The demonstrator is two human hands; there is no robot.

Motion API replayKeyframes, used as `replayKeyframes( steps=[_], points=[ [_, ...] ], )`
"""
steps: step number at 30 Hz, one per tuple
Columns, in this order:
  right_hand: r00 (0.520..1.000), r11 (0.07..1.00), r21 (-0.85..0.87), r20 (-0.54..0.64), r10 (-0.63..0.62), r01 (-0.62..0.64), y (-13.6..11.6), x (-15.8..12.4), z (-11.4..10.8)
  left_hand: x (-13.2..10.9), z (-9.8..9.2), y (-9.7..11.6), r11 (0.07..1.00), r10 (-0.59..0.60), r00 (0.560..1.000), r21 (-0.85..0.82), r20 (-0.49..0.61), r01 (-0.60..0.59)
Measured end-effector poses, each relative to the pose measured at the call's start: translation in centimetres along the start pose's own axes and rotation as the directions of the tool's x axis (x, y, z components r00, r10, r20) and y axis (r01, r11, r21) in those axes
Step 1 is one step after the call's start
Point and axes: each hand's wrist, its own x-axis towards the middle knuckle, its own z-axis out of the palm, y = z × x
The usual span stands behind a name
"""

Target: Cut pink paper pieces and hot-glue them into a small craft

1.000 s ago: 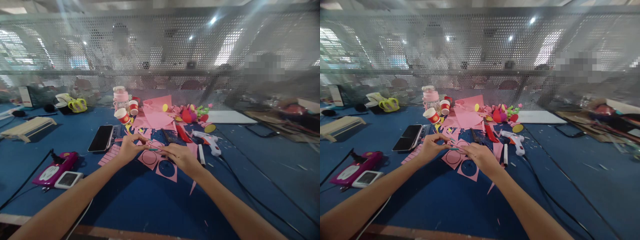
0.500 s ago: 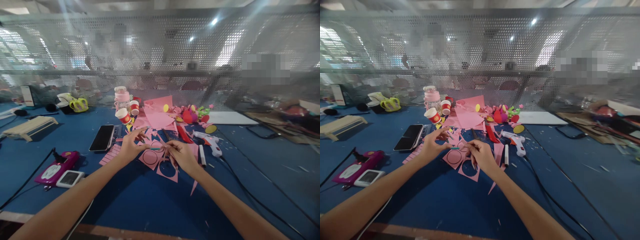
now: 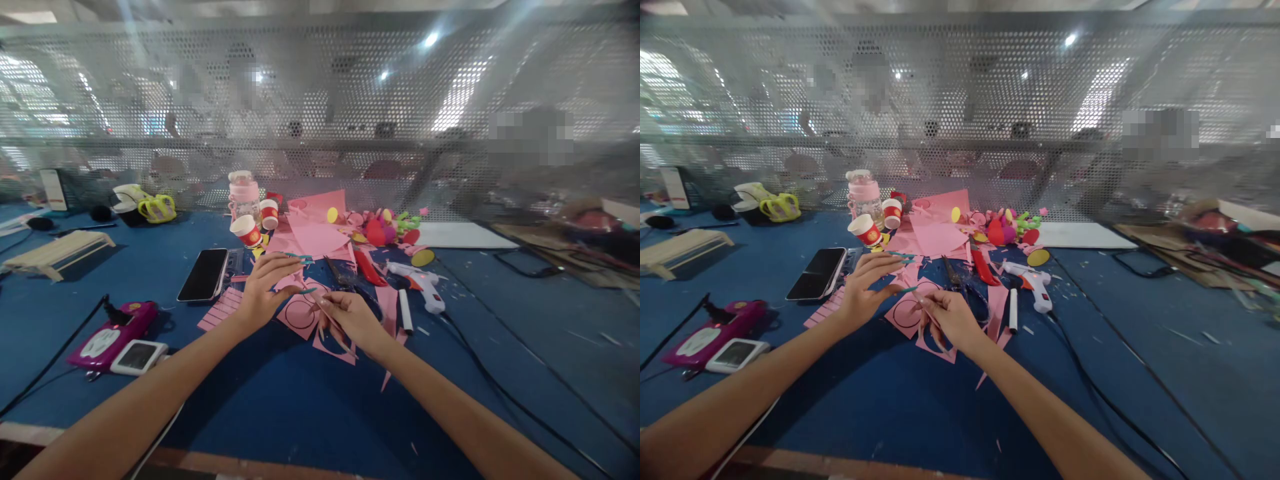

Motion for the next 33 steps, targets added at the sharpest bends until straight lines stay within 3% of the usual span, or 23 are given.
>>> replayKeyframes(
  steps=[18, 28, 31, 33],
  points=[
    [0.999, 1.0, -0.004, 0.04, 0.01, -0.01, 0.0, -0.12, -0.07, -0.01, 0.14, -0.32, 0.999, 0.031, 0.99, -0.009, 0.136, -0.031],
    [0.999, 0.999, 0.011, 0.028, 0.045, -0.045, -0.13, -0.15, -0.06, -0.21, 0.29, -0.76, 0.998, 0.061, 0.989, -0.026, 0.135, -0.058],
    [1.0, 0.999, 0.026, 0.01, 0.029, -0.03, 0.07, -0.05, -0.04, -0.13, 0.19, -0.55, 0.999, 0.021, 0.993, -0.041, 0.117, -0.017],
    [1.0, 0.999, 0.05, -0.005, 0.005, -0.005, 0.18, 0.02, -0.02, -0.04, 0.26, -0.14, 0.993, -0.092, 0.992, -0.068, 0.083, 0.097]
  ],
)
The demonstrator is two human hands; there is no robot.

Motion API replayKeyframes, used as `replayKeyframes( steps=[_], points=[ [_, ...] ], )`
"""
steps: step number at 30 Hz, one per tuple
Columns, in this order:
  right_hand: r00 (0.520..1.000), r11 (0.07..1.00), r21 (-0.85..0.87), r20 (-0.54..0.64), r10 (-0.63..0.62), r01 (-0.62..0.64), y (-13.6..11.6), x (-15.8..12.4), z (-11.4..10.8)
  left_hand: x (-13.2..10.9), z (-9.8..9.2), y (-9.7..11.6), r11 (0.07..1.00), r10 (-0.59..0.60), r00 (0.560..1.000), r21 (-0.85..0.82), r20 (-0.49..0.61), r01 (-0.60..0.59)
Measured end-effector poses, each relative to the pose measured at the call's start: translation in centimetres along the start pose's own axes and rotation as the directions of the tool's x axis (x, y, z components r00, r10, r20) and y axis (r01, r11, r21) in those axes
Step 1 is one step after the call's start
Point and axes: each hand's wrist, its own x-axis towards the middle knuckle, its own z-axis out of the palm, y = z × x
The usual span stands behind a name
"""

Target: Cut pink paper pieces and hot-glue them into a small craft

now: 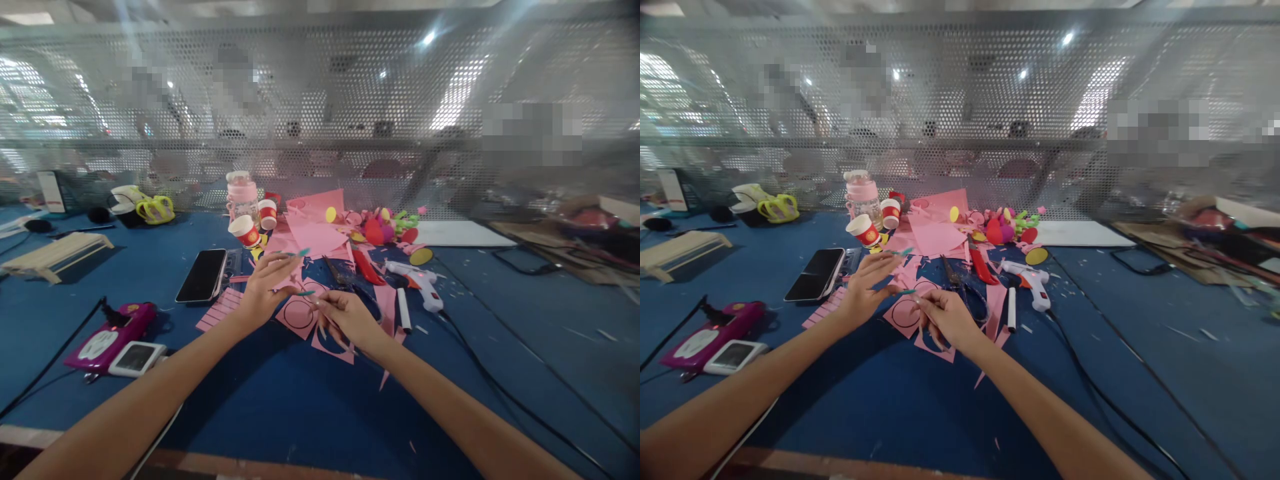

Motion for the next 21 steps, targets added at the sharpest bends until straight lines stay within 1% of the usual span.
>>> replayKeyframes(
  steps=[1, 3, 4, 5, 7, 8, 10, 12, 14, 16, 18, 21],
  points=[
    [1.0, 1.0, 0.014, 0.0, -0.013, 0.013, 0.0, 0.0, 0.0, 0.0, 0.2, 0.2, 0.996, -0.084, 0.996, -0.042, -0.021, 0.084],
    [0.999, 0.998, 0.041, 0.01, -0.042, 0.042, 0.1, 0.1, 0.0, -0.1, 0.7, 0.6, 0.944, -0.273, 0.961, -0.201, -0.038, 0.26],
    [0.998, 0.997, 0.055, 0.013, -0.058, 0.057, 0.1, 0.2, 0.1, -0.2, 1.1, 0.8, 0.886, -0.366, 0.93, -0.312, -0.021, 0.342],
    [0.997, 0.995, 0.067, 0.014, -0.073, 0.072, 0.2, 0.2, 0.1, -0.3, 1.5, 0.8, 0.811, -0.447, 0.894, -0.412, 0.023, 0.416],
    [0.996, 0.992, 0.081, 0.009, -0.094, 0.093, 0.4, 0.4, 0.3, -0.5, 2.2, 0.9, 0.666, -0.544, 0.831, -0.545, 0.113, 0.51],
    [0.995, 0.992, 0.083, 0.012, -0.099, 0.097, 0.5, 0.5, 0.4, -0.6, 2.4, 0.9, 0.607, -0.572, 0.807, -0.587, 0.145, 0.535],
    [0.994, 0.991, 0.085, 0.024, -0.105, 0.103, 0.8, 0.6, 0.7, -0.7, 2.6, 1.0, 0.521, -0.612, 0.768, -0.635, 0.189, 0.571],
    [0.993, 0.99, 0.091, 0.025, -0.112, 0.11, 1.1, 0.8, 1.0, -0.6, 2.5, 1.2, 0.472, -0.641, 0.737, -0.648, 0.214, 0.598],
    [0.992, 0.987, 0.1, -0.003, -0.122, 0.122, 1.3, 0.9, 1.1, -0.5, 2.2, 1.4, 0.46, -0.66, 0.72, -0.643, 0.214, 0.612],
    [0.99, 0.985, 0.098, -0.04, -0.137, 0.14, 1.3, 0.9, 1.2, -0.3, 1.9, 1.5, 0.467, -0.668, 0.719, -0.643, 0.193, 0.607],
    [0.983, 0.982, 0.08, -0.077, -0.167, 0.173, 1.2, 0.8, 1.2, -0.1, 1.7, 1.6, 0.473, -0.66, 0.728, -0.65, 0.186, 0.595],
    [0.973, 0.977, 0.035, -0.11, -0.205, 0.21, 0.9, 0.5, 1.2, 0.2, 1.5, 1.7, 0.448, -0.634, 0.743, -0.683, 0.213, 0.577]
  ],
)
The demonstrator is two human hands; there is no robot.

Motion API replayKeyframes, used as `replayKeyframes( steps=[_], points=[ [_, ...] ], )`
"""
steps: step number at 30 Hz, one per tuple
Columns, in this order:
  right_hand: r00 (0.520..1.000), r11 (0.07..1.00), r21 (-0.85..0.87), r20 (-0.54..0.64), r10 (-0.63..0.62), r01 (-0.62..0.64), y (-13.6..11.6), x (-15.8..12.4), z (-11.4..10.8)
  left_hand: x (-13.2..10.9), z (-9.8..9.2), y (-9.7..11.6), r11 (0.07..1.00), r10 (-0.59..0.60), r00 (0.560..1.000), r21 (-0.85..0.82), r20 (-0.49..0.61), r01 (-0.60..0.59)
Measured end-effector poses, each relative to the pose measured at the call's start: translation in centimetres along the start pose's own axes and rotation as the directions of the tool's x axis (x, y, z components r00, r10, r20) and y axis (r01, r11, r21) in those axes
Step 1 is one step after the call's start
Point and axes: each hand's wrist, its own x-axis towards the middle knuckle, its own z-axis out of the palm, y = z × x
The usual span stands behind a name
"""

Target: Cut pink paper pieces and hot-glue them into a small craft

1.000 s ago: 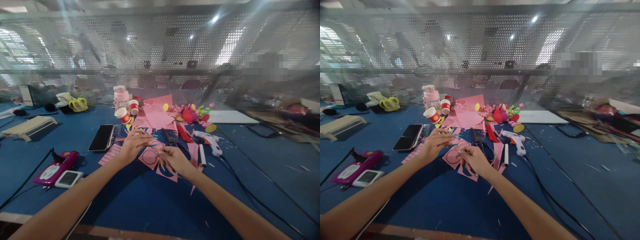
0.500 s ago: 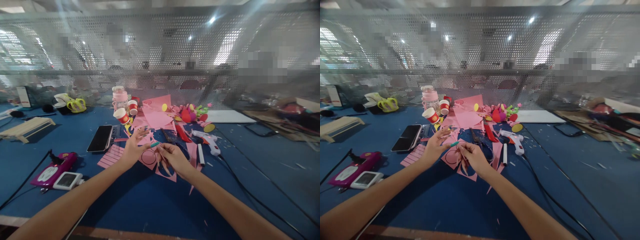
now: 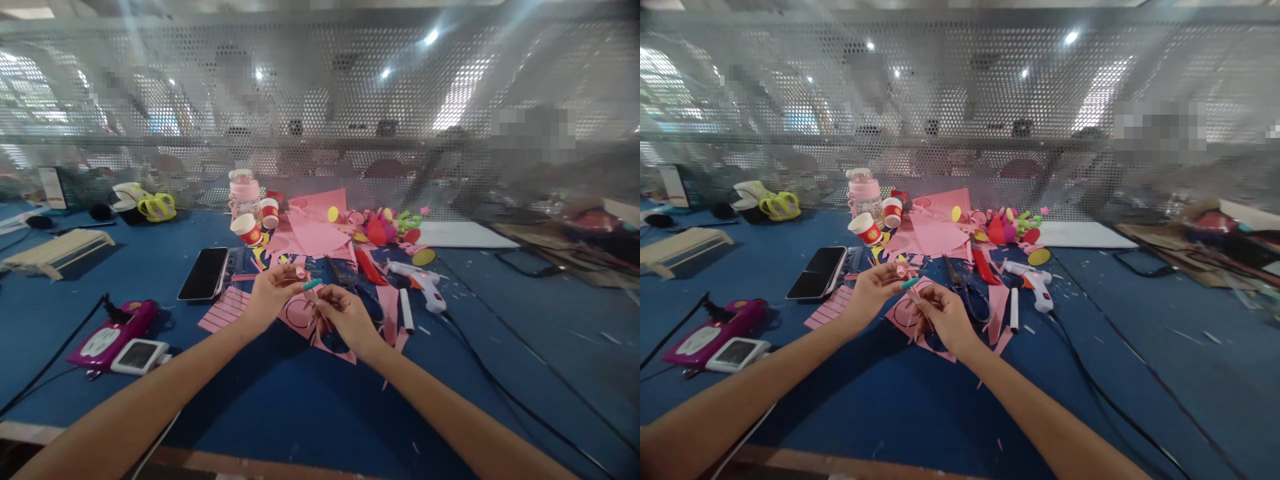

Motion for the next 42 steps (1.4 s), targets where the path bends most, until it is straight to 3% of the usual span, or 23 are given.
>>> replayKeyframes(
  steps=[14, 23, 42],
  points=[
    [1.0, 0.999, -0.04, -0.002, -0.018, 0.018, -0.31, -0.31, -0.13, 0.02, -0.25, 0.5, 0.998, 0.02, 0.999, -0.062, 0.049, -0.016],
    [1.0, 0.995, -0.099, 0.002, -0.03, 0.03, -0.38, -0.37, -0.38, 0.11, -0.62, 0.29, 0.993, 0.085, 0.996, 0.08, -0.006, -0.085],
    [1.0, 0.994, -0.106, -0.004, -0.012, 0.012, -0.66, -0.31, -0.45, 0.17, -0.79, 0.04, 0.99, 0.119, 0.993, 0.078, 0.022, -0.12]
  ],
)
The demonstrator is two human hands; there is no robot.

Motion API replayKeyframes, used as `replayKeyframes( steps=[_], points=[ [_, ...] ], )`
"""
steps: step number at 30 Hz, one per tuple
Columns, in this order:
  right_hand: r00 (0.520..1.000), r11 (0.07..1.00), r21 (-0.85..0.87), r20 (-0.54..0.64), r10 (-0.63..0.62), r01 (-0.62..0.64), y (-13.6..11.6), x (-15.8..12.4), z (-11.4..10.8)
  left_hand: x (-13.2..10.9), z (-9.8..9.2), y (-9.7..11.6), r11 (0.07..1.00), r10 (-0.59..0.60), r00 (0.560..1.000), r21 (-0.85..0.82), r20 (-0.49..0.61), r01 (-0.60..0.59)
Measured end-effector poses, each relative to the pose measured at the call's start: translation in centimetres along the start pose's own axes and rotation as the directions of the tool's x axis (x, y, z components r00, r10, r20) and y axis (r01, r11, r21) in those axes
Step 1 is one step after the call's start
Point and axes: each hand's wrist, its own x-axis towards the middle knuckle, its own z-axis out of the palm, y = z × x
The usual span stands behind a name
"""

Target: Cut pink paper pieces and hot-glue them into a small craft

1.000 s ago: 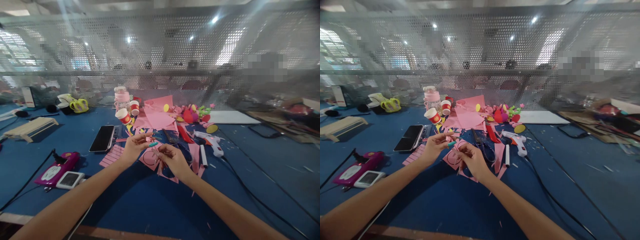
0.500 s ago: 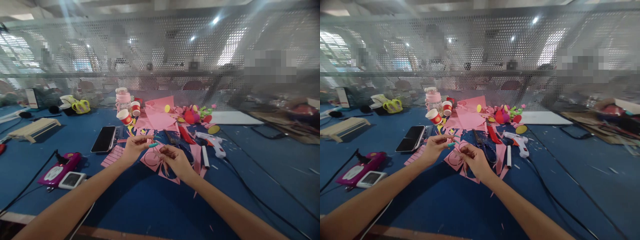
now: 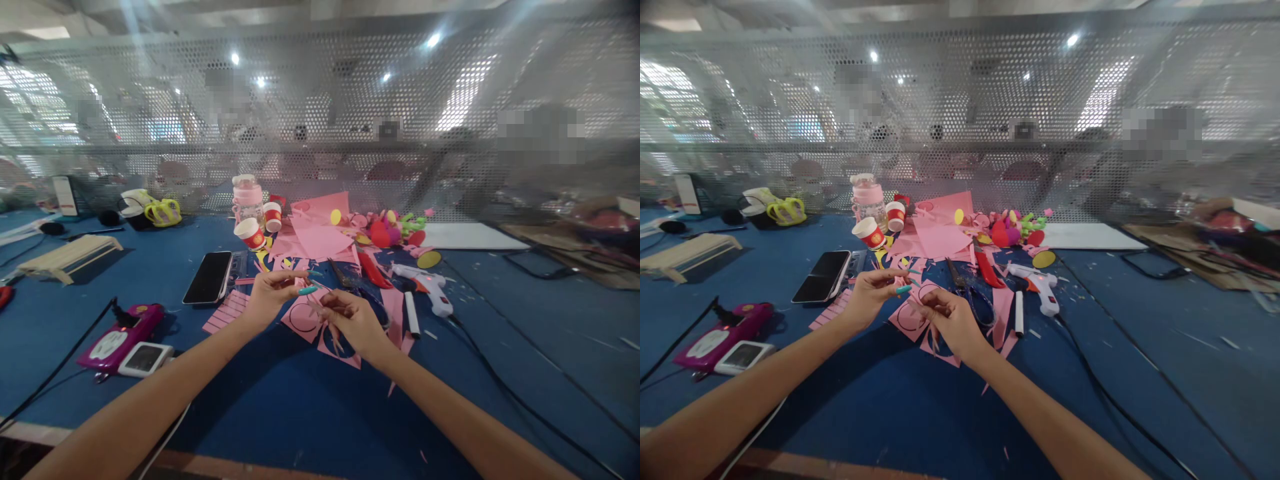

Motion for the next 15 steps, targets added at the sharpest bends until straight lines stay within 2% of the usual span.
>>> replayKeyframes(
  steps=[15],
  points=[
    [1.0, 1.0, -0.01, -0.008, -0.014, 0.014, 0.14, -0.1, -0.15, -0.07, -0.02, 0.1, 1.0, 0.003, 1.0, 0.022, 0.023, -0.004]
  ],
)
